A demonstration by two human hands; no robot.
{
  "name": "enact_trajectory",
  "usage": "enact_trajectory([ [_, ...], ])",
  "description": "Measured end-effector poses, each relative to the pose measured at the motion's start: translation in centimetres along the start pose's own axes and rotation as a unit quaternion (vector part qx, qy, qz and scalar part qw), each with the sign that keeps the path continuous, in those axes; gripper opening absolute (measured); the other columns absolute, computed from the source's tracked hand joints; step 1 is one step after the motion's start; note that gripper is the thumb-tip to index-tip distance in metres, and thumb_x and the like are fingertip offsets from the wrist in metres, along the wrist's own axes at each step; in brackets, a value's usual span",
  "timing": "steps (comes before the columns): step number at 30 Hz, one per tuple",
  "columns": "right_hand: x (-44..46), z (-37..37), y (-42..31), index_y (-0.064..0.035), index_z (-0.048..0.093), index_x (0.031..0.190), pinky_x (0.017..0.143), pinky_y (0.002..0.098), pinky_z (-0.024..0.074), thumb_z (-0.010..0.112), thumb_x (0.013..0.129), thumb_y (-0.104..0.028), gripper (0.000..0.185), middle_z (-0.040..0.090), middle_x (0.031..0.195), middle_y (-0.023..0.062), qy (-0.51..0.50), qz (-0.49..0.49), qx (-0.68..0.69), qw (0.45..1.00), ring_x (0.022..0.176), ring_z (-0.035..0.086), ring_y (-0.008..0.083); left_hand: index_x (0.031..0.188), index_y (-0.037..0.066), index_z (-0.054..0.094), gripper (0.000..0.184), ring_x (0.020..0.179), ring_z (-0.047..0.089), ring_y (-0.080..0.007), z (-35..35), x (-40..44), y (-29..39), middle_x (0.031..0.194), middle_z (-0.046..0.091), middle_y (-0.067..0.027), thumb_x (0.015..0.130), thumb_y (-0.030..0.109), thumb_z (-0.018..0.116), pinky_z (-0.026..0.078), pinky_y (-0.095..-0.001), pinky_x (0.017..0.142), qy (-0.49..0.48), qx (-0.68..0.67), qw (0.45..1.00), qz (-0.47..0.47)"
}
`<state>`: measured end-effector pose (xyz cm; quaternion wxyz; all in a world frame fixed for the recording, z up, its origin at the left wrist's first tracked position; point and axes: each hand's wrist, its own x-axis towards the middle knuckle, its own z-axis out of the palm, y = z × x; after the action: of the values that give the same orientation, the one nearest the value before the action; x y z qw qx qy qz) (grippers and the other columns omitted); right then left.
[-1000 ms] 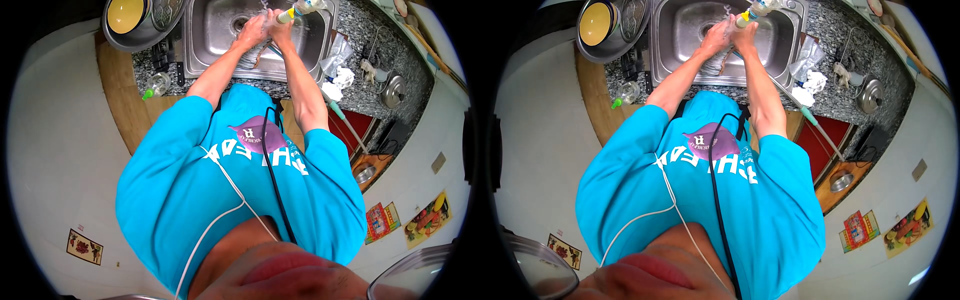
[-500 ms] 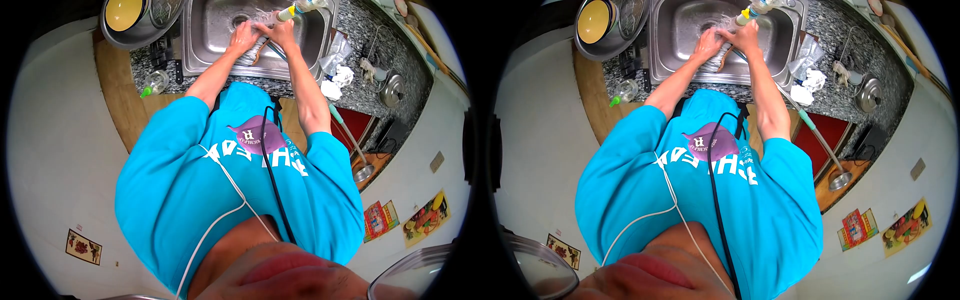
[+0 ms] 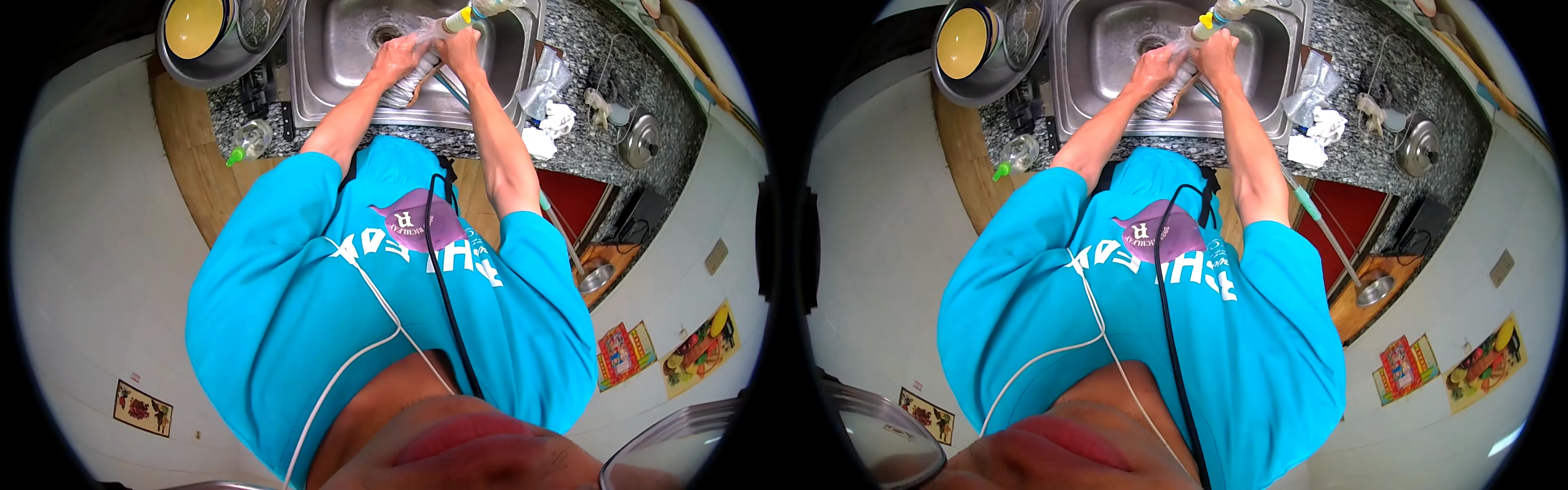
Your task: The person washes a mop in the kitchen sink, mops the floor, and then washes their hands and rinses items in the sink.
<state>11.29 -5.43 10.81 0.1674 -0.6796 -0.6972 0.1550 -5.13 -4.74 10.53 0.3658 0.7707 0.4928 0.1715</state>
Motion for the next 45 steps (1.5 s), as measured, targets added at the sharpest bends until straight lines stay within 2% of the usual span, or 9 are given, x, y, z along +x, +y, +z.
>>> enact_trajectory([
  [8,-1.0,0.5,0.6,-0.0032,0.060,0.081,0.080,0.0451,0.0370,0.069,0.068,-0.030,0.031,0.055,0.094,0.0108,0.010,0.040,-0.008,0.999,0.090,0.049,0.0316,0.120,0.002,0.042,0.082,0.112,0.045,-0.0345,-1.6,-4.8,0.2,0.119,0.044,-0.0261,0.068,0.062,0.060,0.037,-0.0406,0.092,-0.060,0.079,0.985,-0.140],
  [12,-1.8,-0.3,0.6,-0.0036,0.056,0.084,0.078,0.0457,0.0381,0.067,0.072,-0.030,0.031,0.055,0.092,0.0111,0.016,0.049,-0.008,0.999,0.089,0.049,0.0328,0.117,-0.006,0.042,0.093,0.101,0.052,-0.0397,0.7,-4.8,-1.4,0.107,0.053,-0.0298,0.063,0.067,0.061,0.041,-0.0421,0.087,-0.087,-0.025,0.964,-0.249],
  [17,-2.2,-1.0,0.7,-0.0045,0.051,0.084,0.075,0.0459,0.0383,0.061,0.079,-0.026,0.024,0.053,0.088,0.0126,0.013,0.056,-0.016,0.998,0.085,0.049,0.0341,0.098,-0.005,0.055,0.071,0.091,0.057,-0.0407,0.7,-4.1,-1.4,0.090,0.059,-0.0288,0.073,0.061,0.056,0.044,-0.0463,0.078,-0.093,-0.011,0.980,-0.174],
  [23,-2.2,-0.2,0.5,-0.0040,0.052,0.086,0.074,0.0461,0.0377,0.061,0.078,-0.023,0.022,0.053,0.086,0.0123,0.004,0.049,-0.003,0.999,0.085,0.048,0.0330,0.097,-0.001,0.057,0.063,0.085,0.057,-0.0424,1.0,-4.2,-2.9,0.082,0.060,-0.0280,0.076,0.059,0.054,0.046,-0.0474,0.075,-0.084,-0.022,0.985,-0.146],
  [26,-2.4,-0.6,-1.6,-0.0039,0.055,0.095,0.080,0.0471,0.0377,0.061,0.078,-0.026,0.029,0.054,0.091,0.0128,0.009,0.065,-0.033,0.997,0.095,0.047,0.0353,0.095,-0.001,0.057,0.062,0.083,0.058,-0.0426,0.2,-3.7,-2.8,0.081,0.060,-0.0278,0.076,0.058,0.054,0.046,-0.0475,0.074,-0.071,-0.013,0.987,-0.140],
  [30,-2.3,-1.4,-3.9,-0.0023,0.055,0.108,0.094,0.0479,0.0325,0.058,0.079,-0.036,0.044,0.055,0.109,0.0149,0.024,-0.080,-0.087,0.993,0.113,0.041,0.0386,0.090,-0.001,0.055,0.058,0.080,0.058,-0.0423,-0.6,-2.2,-2.6,0.079,0.060,-0.0274,0.076,0.055,0.056,0.047,-0.0479,0.072,-0.085,0.023,0.984,-0.153],
  [35,-0.4,1.8,-3.9,-0.0020,0.053,0.108,0.091,0.0402,0.0392,0.052,0.082,-0.042,0.047,0.055,0.110,0.0141,-0.011,-0.129,-0.004,0.992,0.107,0.049,0.0307,0.086,0.000,0.053,0.028,0.078,0.057,-0.0446,-1.4,-0.3,-0.8,0.078,0.059,-0.0289,0.075,0.024,0.048,0.046,-0.0496,0.071,-0.032,0.003,0.988,-0.149],
  [42,1.0,2.2,-1.3,-0.0029,0.055,0.096,0.088,0.0447,0.0370,0.054,0.079,-0.049,0.050,0.054,0.096,0.0171,0.021,-0.159,0.026,0.987,0.099,0.050,0.0346,0.084,0.000,0.054,0.036,0.079,0.057,-0.0437,-2.0,0.0,0.6,0.079,0.059,-0.0279,0.074,0.034,0.053,0.046,-0.0492,0.071,-0.022,-0.032,0.991,-0.129],
  [45,0.5,1.8,-1.2,-0.0166,0.065,0.090,0.071,0.0455,0.0404,0.054,0.083,-0.023,0.014,0.055,0.087,0.0156,-0.009,-0.162,-0.071,0.984,0.088,0.051,0.0321,0.094,0.003,0.056,0.040,0.079,0.057,-0.0433,-0.7,0.1,-0.6,0.078,0.059,-0.0271,0.076,0.038,0.054,0.047,-0.0487,0.069,-0.060,-0.030,0.992,-0.109],
])
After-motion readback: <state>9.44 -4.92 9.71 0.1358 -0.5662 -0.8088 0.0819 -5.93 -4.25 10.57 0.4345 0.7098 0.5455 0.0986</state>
